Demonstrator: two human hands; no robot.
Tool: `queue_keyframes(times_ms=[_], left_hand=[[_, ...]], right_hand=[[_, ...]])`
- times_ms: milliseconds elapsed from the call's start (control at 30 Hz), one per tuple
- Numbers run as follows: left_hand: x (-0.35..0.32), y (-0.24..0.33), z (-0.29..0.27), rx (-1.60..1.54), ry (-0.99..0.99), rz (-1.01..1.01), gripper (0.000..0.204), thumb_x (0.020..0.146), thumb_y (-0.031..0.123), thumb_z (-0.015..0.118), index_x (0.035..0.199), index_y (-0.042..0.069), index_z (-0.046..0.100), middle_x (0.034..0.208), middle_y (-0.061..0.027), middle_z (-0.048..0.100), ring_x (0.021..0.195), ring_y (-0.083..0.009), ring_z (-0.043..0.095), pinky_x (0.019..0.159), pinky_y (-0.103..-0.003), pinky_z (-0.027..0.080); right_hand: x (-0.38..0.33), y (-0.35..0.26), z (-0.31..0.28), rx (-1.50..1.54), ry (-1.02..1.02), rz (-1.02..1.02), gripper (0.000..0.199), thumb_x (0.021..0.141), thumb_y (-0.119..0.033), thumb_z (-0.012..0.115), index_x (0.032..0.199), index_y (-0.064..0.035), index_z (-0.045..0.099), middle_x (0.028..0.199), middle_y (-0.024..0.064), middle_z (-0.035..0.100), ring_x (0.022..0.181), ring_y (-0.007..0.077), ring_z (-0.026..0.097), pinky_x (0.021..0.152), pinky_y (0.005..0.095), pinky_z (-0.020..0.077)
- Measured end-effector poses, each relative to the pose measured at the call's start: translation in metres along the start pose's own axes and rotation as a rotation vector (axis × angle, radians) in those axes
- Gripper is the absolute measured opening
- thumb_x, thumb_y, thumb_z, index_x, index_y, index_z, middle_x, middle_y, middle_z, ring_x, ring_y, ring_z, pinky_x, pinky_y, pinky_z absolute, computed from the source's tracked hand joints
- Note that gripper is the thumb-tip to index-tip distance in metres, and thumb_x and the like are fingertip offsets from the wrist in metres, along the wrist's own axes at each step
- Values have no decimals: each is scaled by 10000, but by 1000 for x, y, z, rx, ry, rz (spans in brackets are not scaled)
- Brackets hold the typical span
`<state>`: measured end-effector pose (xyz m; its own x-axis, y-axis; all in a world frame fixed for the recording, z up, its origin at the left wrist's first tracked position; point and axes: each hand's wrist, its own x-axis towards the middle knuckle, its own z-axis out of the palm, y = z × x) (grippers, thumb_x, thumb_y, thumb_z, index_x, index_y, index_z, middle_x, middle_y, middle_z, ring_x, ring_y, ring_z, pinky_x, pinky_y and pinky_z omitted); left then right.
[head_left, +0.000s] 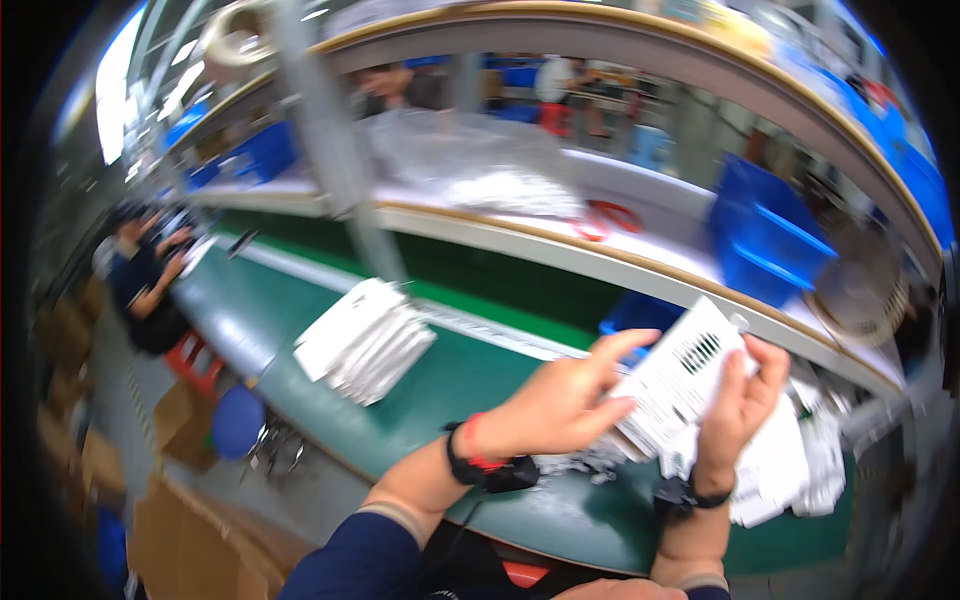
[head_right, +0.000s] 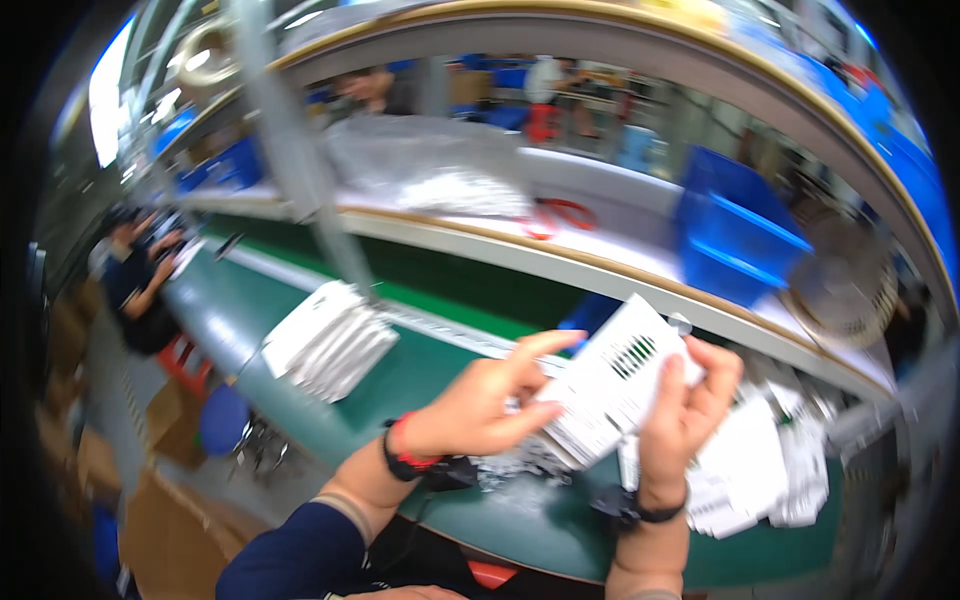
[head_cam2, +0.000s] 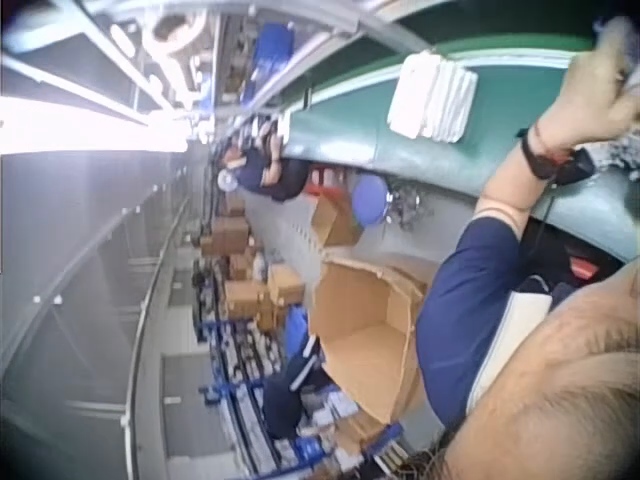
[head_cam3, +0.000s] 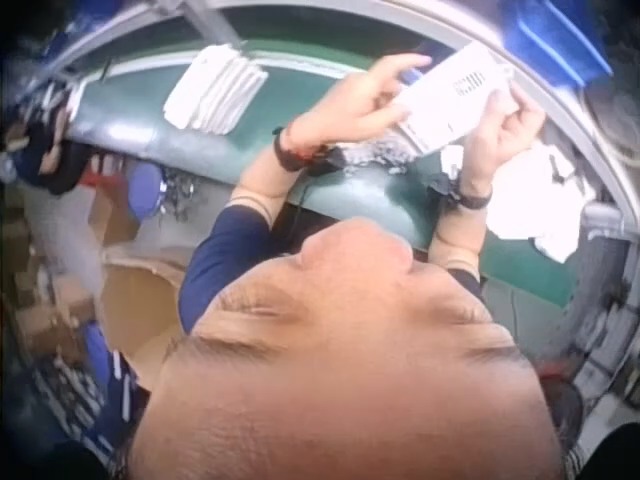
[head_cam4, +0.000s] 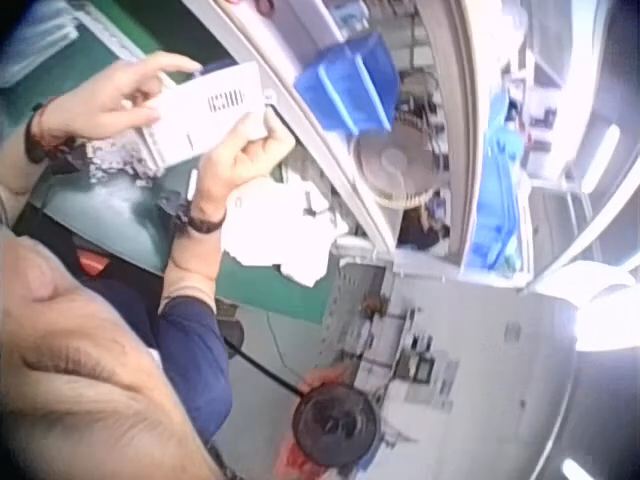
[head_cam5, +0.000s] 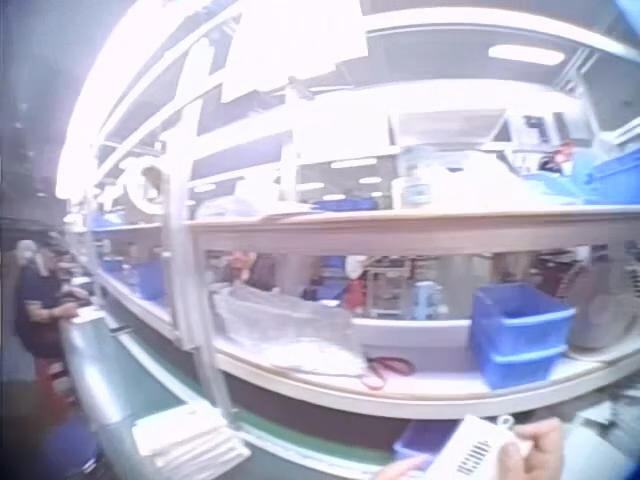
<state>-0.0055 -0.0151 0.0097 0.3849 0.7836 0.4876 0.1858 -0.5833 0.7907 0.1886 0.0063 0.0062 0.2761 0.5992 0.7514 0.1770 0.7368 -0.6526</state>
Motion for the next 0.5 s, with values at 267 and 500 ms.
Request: queue_keyframes(times_ms=[267,500], left_hand=[[10,-9,24,-134,70,82,359,795,-54,633,1147,-30,573,848,-103,669,747,-122,654,683,-244,527],[8,-19,14,-160,328,44,191,841,-91,538,1014,-71,617,890,-112,663,802,-130,645,720,-253,523]], right_hand=[[17,6,-31,249,116,84,132,945,-55,510,1065,-15,469,928,86,603,795,79,588,680,205,495],[15,-4,-22,329,-24,213,251,883,-37,595,1073,-50,431,836,41,591,614,40,528,513,166,434]])
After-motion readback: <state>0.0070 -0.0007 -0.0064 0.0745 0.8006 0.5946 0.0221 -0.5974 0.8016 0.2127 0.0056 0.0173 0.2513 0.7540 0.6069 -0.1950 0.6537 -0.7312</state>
